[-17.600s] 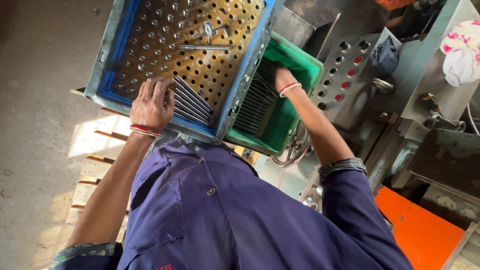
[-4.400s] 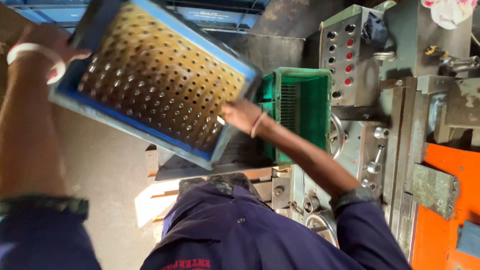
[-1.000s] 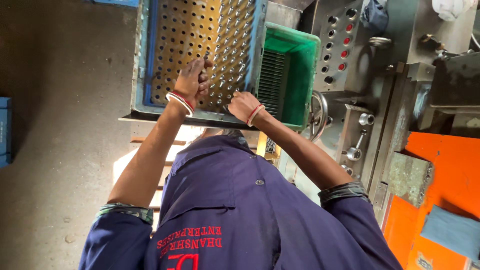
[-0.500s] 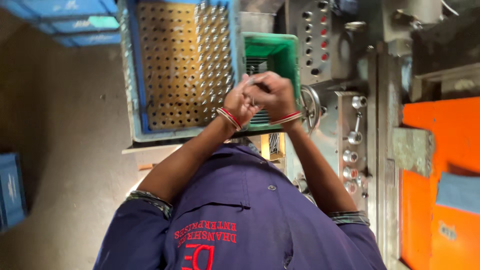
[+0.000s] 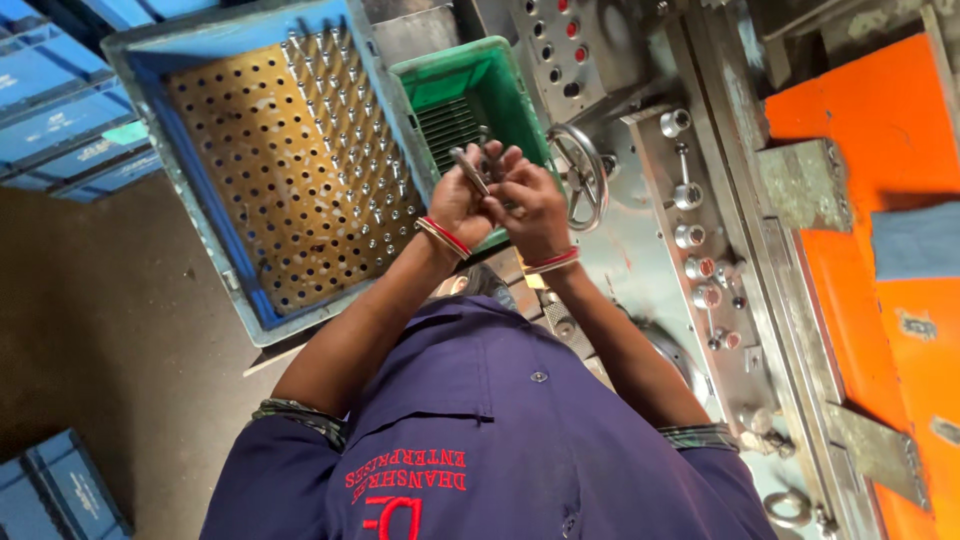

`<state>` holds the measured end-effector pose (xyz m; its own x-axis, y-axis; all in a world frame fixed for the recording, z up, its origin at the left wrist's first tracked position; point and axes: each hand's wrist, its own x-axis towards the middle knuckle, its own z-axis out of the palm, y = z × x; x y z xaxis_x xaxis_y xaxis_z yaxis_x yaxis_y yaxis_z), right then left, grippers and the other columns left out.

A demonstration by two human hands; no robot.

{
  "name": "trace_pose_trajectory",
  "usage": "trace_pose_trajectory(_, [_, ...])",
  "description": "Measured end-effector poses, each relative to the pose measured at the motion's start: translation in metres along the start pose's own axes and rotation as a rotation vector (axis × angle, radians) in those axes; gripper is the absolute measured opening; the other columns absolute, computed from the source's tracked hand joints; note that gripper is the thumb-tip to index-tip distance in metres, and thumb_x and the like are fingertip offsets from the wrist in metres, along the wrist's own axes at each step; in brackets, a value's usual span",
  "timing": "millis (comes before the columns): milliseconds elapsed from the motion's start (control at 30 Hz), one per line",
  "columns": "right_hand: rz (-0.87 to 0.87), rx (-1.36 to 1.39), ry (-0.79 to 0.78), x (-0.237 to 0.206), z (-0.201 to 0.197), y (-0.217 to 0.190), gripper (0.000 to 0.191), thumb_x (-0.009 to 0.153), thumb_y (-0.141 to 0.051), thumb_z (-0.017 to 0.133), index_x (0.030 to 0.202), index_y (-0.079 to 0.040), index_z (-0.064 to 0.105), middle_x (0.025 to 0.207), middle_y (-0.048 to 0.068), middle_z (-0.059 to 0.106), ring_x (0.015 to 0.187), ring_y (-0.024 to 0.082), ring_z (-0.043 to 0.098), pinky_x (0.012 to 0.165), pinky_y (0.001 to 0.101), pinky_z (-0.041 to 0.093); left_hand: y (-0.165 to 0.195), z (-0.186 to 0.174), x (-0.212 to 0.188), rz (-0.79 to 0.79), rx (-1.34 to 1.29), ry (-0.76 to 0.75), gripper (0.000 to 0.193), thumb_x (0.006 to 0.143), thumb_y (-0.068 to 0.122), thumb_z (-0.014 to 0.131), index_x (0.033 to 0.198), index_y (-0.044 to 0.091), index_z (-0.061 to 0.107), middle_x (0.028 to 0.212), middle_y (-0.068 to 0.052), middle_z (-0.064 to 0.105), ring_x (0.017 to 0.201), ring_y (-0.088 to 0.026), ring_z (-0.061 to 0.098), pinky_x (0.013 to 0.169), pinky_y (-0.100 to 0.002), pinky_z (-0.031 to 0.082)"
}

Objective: The person operates a metalworking machine, inserting metal rods into the machine and using a lever to process them. They then transfer the processed rods from a green bin to a blue crate, organizing them by hand.

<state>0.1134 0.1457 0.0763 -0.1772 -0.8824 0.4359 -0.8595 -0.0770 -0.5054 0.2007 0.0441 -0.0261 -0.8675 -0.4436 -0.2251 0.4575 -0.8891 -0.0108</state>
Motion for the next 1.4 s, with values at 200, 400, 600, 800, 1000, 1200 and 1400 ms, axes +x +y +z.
trace_pose_trajectory(200, [0.143, 0.051, 0.055, -0.004, 0.003, -0.001, 0.005, 0.102, -0.006, 0.062, 0.104, -0.002, 0.059, 0.096, 0.016, 0.058, 0.089, 0.034, 0.059, 0.078, 0.0458, 0.048, 0.004, 0.012, 0.0, -0.096, 0.176, 0.179, 0.042, 0.106, 0.048, 0.044, 0.117, 0.014, 0.064, 0.117, -0.01, 0.074, 0.118, -0.027, 0.066, 0.103, -0.058, 0.048])
trace_pose_trajectory(400, [0.204, -0.154, -0.213, -0.006, -0.045, -0.009, 0.02, 0.1, -0.019, 0.069, 0.092, -0.001, 0.063, 0.076, 0.014, 0.056, 0.074, 0.033, 0.058, 0.069, 0.0467, 0.046, 0.027, 0.016, -0.022, -0.143, 0.256, 0.15, 0.036, 0.107, 0.041, 0.046, 0.109, 0.009, 0.063, 0.104, -0.009, 0.074, 0.111, -0.029, 0.07, 0.095, -0.058, 0.054])
trace_pose_trajectory(600, [-0.011, -0.18, -0.158, -0.012, -0.039, -0.023, 0.016, 0.097, -0.014, 0.071, 0.094, -0.001, 0.062, 0.083, 0.012, 0.062, 0.079, 0.032, 0.06, 0.072, 0.0441, 0.049, 0.025, -0.001, -0.014, -0.14, 0.337, 0.114, 0.035, 0.11, 0.032, 0.049, 0.117, 0.003, 0.066, 0.102, -0.01, 0.072, 0.108, -0.029, 0.072, 0.095, -0.048, 0.06])
trace_pose_trajectory(800, [0.004, -0.314, -0.127, -0.022, -0.031, -0.03, 0.014, 0.096, -0.012, 0.071, 0.1, -0.002, 0.063, 0.084, 0.013, 0.062, 0.079, 0.032, 0.06, 0.072, 0.044, 0.049, 0.009, -0.001, -0.008, -0.042, 0.405, 0.142, 0.032, 0.107, 0.029, 0.049, 0.115, 0.002, 0.065, 0.092, -0.007, 0.067, 0.097, -0.026, 0.073, 0.086, -0.046, 0.061])
trace_pose_trajectory(1000, [0.155, -0.141, -0.058, -0.035, -0.045, -0.038, 0.035, 0.091, -0.027, 0.075, 0.105, 0.004, 0.063, 0.084, 0.016, 0.061, 0.077, 0.031, 0.061, 0.067, 0.0413, 0.049, -0.011, 0.034, -0.009, 0.31, 0.733, 0.111, 0.026, 0.107, 0.027, 0.055, 0.119, 0.005, 0.062, 0.084, -0.003, 0.059, 0.074, -0.016, 0.063, 0.065, -0.032, 0.055])
trace_pose_trajectory(1200, [0.637, 0.161, -0.275, -0.042, -0.076, -0.018, 0.027, 0.104, -0.03, 0.063, 0.098, -0.005, 0.072, 0.079, 0.007, 0.066, 0.072, 0.02, 0.064, 0.067, 0.035, 0.05, -0.002, 0.067, -0.039, 0.831, 1.561, -0.119, 0.048, 0.098, 0.038, 0.074, 0.124, 0.005, 0.051, 0.064, 0.001, 0.062, 0.052, -0.004, 0.059, 0.045, -0.018, 0.042])
trace_pose_trajectory(1400, [0.269, 0.203, -0.315, -0.048, -0.085, -0.007, 0.02, 0.103, -0.023, 0.063, 0.104, -0.008, 0.076, 0.1, 0.008, 0.069, 0.09, 0.022, 0.07, 0.079, 0.0346, 0.055, -0.004, 0.072, -0.046, 0.693, 1.81, -0.067, 0.031, 0.096, 0.035, 0.083, 0.099, 0.009, 0.066, 0.055, -0.004, 0.058, 0.048, -0.007, 0.051, 0.047, -0.027, 0.037])
